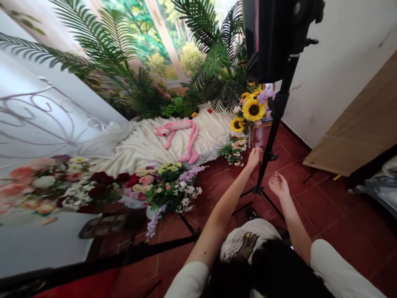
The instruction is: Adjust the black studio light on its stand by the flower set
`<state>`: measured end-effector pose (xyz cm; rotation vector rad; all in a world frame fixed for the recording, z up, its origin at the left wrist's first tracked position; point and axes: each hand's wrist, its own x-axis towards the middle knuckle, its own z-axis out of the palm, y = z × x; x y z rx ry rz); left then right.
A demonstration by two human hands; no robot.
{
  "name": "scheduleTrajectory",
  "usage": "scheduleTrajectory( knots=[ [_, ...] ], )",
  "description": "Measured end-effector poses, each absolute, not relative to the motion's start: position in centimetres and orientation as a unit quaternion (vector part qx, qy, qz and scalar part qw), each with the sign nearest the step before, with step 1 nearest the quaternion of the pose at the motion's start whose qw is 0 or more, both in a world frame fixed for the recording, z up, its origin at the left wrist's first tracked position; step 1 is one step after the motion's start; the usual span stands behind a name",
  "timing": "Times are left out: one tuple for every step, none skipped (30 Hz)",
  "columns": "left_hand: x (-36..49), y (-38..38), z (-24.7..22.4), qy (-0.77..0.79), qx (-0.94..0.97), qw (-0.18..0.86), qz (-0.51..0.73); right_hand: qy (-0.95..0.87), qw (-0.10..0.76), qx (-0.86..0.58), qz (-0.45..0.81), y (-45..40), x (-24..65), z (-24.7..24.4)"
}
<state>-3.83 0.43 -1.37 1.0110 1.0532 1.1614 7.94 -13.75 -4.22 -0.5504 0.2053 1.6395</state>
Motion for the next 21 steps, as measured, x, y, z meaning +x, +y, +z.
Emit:
scheduleTrajectory(
  knots=[
    [-2.6, 0.8, -0.3, 0.427, 0.446, 0.593, 0.516, 0.091, 0.641, -0.229, 0.726, -13.6, 7.9, -3.7],
    [-1.6, 1.1, 0.6, 0.404, 0.454, 0.594, 0.527, 0.086, 0.638, -0.22, 0.733, -13.4, 7.7, -3.1],
    [-0.6, 1.3, 1.5, 0.388, 0.456, 0.598, 0.533, 0.076, 0.635, -0.213, 0.739, -13.2, 7.6, -2.5],
    [0.1, 1.4, 2.2, 0.377, 0.455, 0.601, 0.539, 0.062, 0.631, -0.21, 0.744, -12.9, 7.4, -1.9],
    [0.7, 1.4, 2.8, 0.371, 0.45, 0.603, 0.544, 0.048, 0.627, -0.209, 0.749, -12.6, 7.2, -1.3],
    [1.1, 1.4, 3.3, 0.371, 0.445, 0.605, 0.547, 0.036, 0.624, -0.207, 0.753, -12.3, 7.0, -0.7],
    [1.4, 1.4, 3.6, 0.373, 0.439, 0.608, 0.546, 0.025, 0.622, -0.205, 0.755, -11.9, 6.8, -0.1],
    [1.5, 1.3, 3.7, 0.379, 0.433, 0.612, 0.542, 0.018, 0.622, -0.201, 0.757, -11.5, 6.7, 0.4],
    [1.6, 1.3, 3.7, 0.384, 0.431, 0.617, 0.536, 0.015, 0.624, -0.194, 0.757, -11.0, 6.7, 0.8],
    [1.6, 1.3, 3.6, 0.388, 0.43, 0.62, 0.529, 0.017, 0.627, -0.183, 0.757, -10.6, 6.7, 1.2],
    [1.5, 1.3, 3.5, 0.389, 0.432, 0.622, 0.525, 0.022, 0.631, -0.17, 0.757, -10.1, 6.8, 1.4],
    [1.5, 1.3, 3.3, 0.388, 0.433, 0.622, 0.525, 0.03, 0.634, -0.157, 0.757, -9.7, 6.9, 1.6],
    [1.5, 1.3, 3.2, 0.386, 0.433, 0.62, 0.529, 0.038, 0.634, -0.146, 0.758, -9.3, 7.1, 1.7],
    [1.6, 1.3, 3.0, 0.384, 0.431, 0.616, 0.536, 0.045, 0.634, -0.14, 0.759, -8.9, 7.3, 1.8],
    [1.7, 1.3, 2.9, 0.384, 0.429, 0.61, 0.544, 0.05, 0.631, -0.137, 0.762, -8.6, 7.5, 1.8],
    [1.9, 1.3, 2.8, 0.388, 0.425, 0.602, 0.554, 0.053, 0.627, -0.137, 0.765, -8.4, 7.7, 1.7],
    [2.1, 1.4, 2.6, 0.392, 0.421, 0.594, 0.563, 0.055, 0.621, -0.137, 0.769, -8.2, 7.9, 1.7],
    [2.4, 1.4, 2.5, 0.396, 0.416, 0.586, 0.571, 0.058, 0.615, -0.137, 0.775, -8.0, 8.1, 1.6],
    [2.6, 1.5, 2.4, 0.401, 0.411, 0.579, 0.579, 0.062, 0.608, -0.134, 0.78, -7.9, 8.3, 1.5],
    [2.9, 1.6, 2.2, 0.404, 0.406, 0.574, 0.585, 0.067, 0.6, -0.131, 0.786, -7.7, 8.6, 1.4],
    [3.1, 1.7, 2.1, 0.407, 0.402, 0.571, 0.589, 0.074, 0.59, -0.129, 0.793, -7.6, 8.9, 1.3]
  ],
)
